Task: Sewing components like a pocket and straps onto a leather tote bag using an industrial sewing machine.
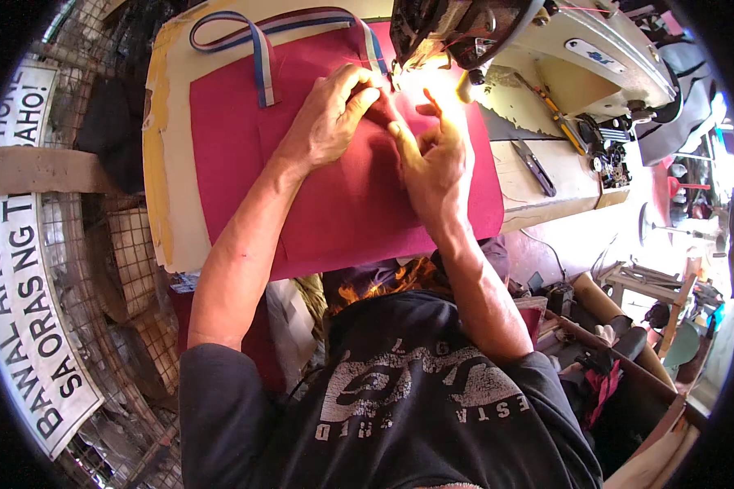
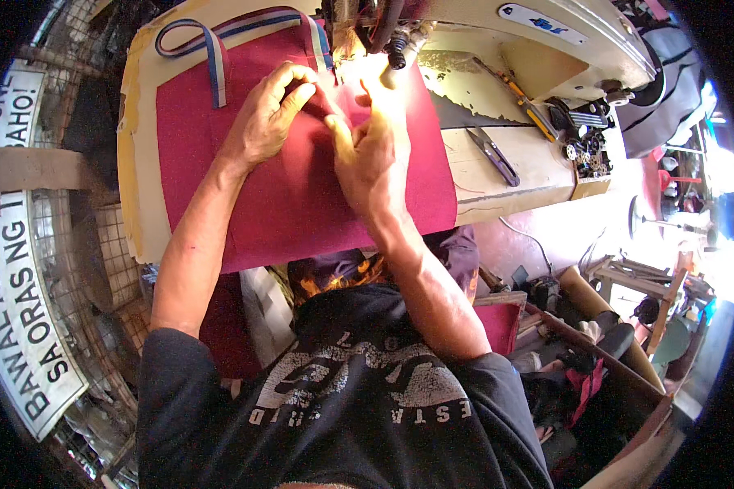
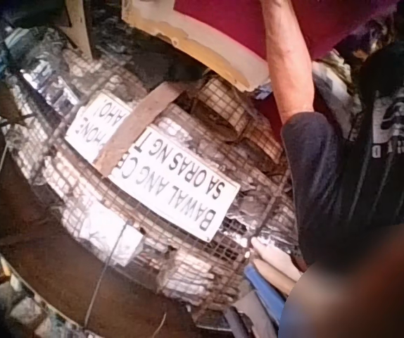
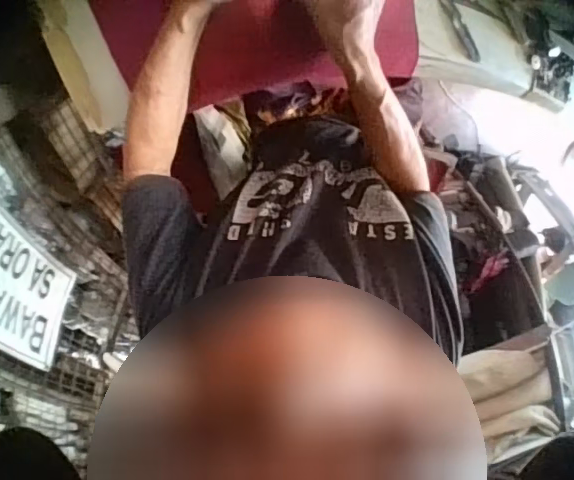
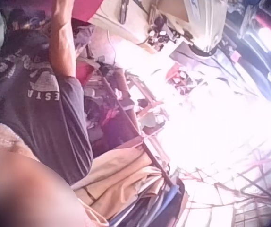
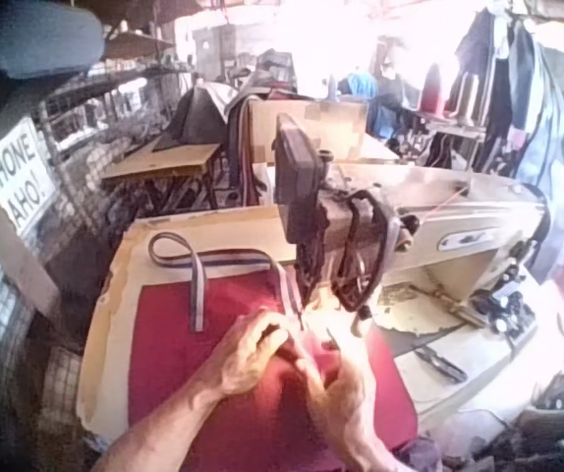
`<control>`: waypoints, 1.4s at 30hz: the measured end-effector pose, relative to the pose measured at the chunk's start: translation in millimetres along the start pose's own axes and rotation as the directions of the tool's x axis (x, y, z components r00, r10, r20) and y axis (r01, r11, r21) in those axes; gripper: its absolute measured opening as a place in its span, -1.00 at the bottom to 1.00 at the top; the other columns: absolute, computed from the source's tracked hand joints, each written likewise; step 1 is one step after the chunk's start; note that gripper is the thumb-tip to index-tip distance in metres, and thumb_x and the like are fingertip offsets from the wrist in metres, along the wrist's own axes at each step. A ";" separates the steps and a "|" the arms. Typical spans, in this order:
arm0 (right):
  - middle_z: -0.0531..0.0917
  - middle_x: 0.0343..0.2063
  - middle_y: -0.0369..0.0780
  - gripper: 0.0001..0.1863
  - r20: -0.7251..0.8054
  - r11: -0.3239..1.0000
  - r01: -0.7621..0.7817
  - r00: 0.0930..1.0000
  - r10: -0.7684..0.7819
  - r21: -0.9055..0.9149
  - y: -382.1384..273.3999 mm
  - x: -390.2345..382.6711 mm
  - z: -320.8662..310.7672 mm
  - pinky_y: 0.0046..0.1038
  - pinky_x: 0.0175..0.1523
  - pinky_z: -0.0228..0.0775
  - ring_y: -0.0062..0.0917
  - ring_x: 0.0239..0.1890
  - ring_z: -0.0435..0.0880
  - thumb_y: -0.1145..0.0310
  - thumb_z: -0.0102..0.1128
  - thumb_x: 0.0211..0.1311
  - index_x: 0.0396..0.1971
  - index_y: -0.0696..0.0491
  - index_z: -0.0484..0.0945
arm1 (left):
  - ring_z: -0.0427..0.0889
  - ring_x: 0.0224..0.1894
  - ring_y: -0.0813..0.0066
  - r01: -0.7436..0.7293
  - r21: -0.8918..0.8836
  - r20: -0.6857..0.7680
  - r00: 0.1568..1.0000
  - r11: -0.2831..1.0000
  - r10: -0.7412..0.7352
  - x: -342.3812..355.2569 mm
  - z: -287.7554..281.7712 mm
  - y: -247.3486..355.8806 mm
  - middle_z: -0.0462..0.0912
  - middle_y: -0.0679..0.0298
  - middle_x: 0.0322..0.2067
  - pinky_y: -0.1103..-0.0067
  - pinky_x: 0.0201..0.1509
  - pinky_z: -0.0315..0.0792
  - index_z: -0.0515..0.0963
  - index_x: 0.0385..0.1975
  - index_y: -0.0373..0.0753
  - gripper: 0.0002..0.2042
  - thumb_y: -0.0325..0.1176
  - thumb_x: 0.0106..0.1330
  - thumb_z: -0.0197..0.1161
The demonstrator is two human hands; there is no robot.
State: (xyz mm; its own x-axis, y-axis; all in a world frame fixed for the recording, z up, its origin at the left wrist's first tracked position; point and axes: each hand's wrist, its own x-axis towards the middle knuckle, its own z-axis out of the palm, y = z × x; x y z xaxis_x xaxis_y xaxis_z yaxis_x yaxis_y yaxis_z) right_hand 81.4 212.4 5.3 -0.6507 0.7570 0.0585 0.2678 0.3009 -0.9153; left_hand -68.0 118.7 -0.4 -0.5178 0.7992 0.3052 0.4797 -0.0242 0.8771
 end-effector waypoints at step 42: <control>0.71 -0.33 -0.12 -0.80 0.262 0.732 0.518 0.855 -0.447 -0.443 8.1 23.8 -15.4 -0.26 -0.21 0.56 -0.20 -0.33 0.71 0.29 0.24 0.36 -0.11 -0.01 0.70 | 0.49 -0.14 0.18 -0.064 0.713 -0.063 0.986 0.698 0.155 0.6 24.4 1.6 0.56 0.23 -0.24 0.28 0.00 0.38 0.62 -0.14 -0.18 -0.84 -0.32 0.36 0.24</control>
State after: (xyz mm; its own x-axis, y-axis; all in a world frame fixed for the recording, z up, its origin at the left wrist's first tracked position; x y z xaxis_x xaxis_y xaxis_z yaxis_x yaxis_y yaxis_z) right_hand 79.1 241.8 5.4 -0.8624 0.3610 0.3549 0.1735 0.8693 -0.4628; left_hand -50.3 133.7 -7.9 -0.4812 0.7462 0.4601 0.8730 0.3605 0.3284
